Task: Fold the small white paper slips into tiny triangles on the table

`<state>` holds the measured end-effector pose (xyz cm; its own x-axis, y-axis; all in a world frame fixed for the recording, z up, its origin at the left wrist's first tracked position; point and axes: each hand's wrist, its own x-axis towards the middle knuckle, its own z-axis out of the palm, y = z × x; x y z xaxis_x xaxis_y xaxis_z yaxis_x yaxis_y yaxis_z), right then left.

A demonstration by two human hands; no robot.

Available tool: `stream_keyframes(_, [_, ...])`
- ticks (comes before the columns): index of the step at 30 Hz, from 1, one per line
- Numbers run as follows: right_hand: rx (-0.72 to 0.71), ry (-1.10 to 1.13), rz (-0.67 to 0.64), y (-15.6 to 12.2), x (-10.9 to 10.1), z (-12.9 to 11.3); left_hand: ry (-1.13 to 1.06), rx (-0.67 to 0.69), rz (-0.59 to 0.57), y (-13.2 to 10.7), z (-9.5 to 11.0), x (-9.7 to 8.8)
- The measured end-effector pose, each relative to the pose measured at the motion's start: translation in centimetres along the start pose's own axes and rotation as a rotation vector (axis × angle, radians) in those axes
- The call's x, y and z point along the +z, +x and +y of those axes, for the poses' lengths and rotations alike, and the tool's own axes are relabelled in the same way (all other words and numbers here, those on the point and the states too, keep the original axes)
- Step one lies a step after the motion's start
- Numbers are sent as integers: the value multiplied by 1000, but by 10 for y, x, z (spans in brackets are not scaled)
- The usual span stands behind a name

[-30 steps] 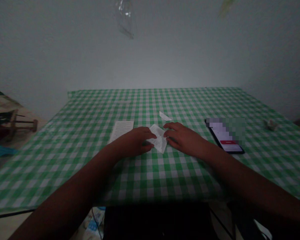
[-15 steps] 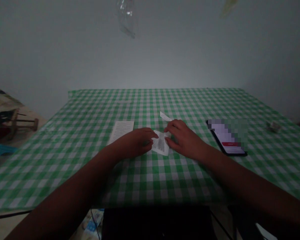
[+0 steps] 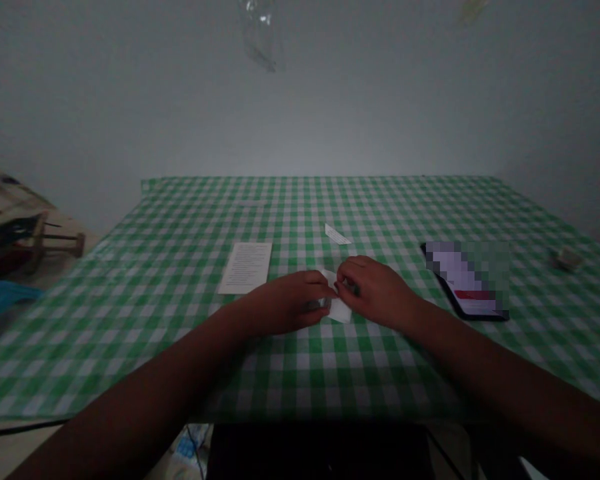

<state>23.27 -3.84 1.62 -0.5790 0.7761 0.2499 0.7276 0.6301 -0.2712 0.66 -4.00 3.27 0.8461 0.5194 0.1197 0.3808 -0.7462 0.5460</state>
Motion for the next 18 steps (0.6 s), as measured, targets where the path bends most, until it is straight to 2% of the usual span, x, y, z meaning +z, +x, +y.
stream_keyframes(5, [35,9,-9,-1,-1,-3,27,23,3,1,1,-1])
stream_keyframes(10, [28,78,-29,-1,0,-4,72,56,33,0,-7,1])
stream_keyframes(18, [-41,182,16,-3,-6,-5,208,-20,18,-2,-15,-2])
